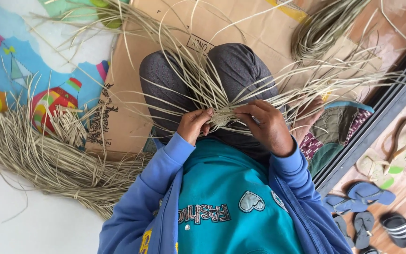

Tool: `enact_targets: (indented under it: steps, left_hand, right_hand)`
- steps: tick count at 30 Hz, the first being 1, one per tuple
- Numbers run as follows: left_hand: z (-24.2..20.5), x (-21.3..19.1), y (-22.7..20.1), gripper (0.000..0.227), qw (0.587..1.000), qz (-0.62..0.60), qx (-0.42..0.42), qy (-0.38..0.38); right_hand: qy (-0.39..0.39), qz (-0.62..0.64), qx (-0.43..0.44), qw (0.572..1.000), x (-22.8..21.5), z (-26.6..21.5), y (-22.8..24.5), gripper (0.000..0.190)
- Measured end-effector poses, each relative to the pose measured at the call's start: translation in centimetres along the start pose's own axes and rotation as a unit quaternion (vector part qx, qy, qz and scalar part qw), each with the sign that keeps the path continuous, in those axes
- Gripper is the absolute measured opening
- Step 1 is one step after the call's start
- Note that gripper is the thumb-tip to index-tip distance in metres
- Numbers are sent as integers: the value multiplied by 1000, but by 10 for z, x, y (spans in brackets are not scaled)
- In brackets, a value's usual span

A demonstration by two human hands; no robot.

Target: Weaving dried grass strands together to create a bundle or mat.

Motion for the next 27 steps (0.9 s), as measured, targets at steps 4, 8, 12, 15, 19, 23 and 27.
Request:
enact_targets:
  steps: [4, 8, 12, 15, 19, 23, 27]
  left_hand:
    - [0, -1, -1, 32, 1000, -2, -1, -11]
    - [4, -1, 5, 33, 999, 33, 10, 10]
    - [4, 1, 3, 36, 997, 69, 35, 26]
    - [-3, 7, -10, 34, 994, 92, 48, 27]
    - [-6, 7, -10, 28, 992, 100, 70, 21]
    - [-11, 12, -18, 28, 987, 127, 101, 19]
    - [-15, 17, -27, 27, 981, 158, 110, 13]
  right_hand:
    - [19, -15, -1, 1000, 4, -4, -5, 9]
    - [27, -22, 3, 999, 3, -9, -12, 6]
    - [52, -37, 14, 998, 4, -17, -20, 5]
    - [72, -43, 9, 996, 3, -11, -11, 6]
    - [68, -31, -15, 997, 0, -5, 6, 4]
    - [46, -44, -98, 993, 9, 12, 29, 15]
    - [87, -106, -173, 975, 44, 10, 34, 30]
Point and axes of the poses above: each hand's wrist, its own z-axis towards the middle knuckle, its own x-axis out of the palm, y = z × x, the point moved 9 cm from there along z, towards the middle knuckle, and after that the axes turned 9 degrees about -x, right-handed, at the moved point
